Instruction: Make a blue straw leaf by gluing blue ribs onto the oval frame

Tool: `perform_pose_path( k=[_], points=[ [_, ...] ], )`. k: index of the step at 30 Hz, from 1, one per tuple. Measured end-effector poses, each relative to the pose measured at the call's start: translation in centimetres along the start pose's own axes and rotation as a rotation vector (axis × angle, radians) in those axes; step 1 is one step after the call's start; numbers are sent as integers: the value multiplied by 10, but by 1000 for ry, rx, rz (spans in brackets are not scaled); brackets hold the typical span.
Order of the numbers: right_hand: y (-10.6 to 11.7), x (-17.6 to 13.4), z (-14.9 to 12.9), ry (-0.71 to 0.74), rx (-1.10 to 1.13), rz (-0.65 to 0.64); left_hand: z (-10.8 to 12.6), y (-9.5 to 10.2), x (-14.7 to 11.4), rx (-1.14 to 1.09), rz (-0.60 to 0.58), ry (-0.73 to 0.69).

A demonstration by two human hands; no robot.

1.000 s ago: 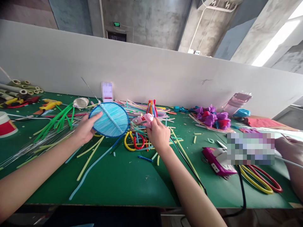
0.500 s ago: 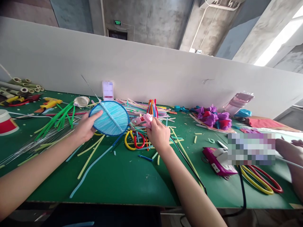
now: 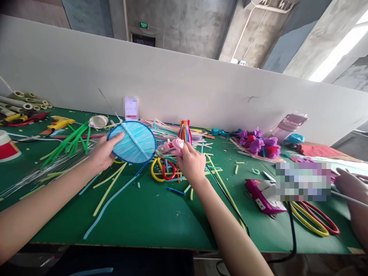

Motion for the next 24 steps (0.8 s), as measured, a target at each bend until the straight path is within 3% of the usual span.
perform_pose_path(
  k=[24],
  points=[
    [-2,0,-6,56,48,-42,1,-1,0,-16,-6,-13]
  ],
)
Point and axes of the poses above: each hand's wrist, its own x-axis towards the middle knuckle, its own y-axis out of the back of the hand, z = x × y, the point moved 9 cm from there along x, towards the middle knuckle, and after that the axes turned 15 degrees about -x, right-handed, at the moved point
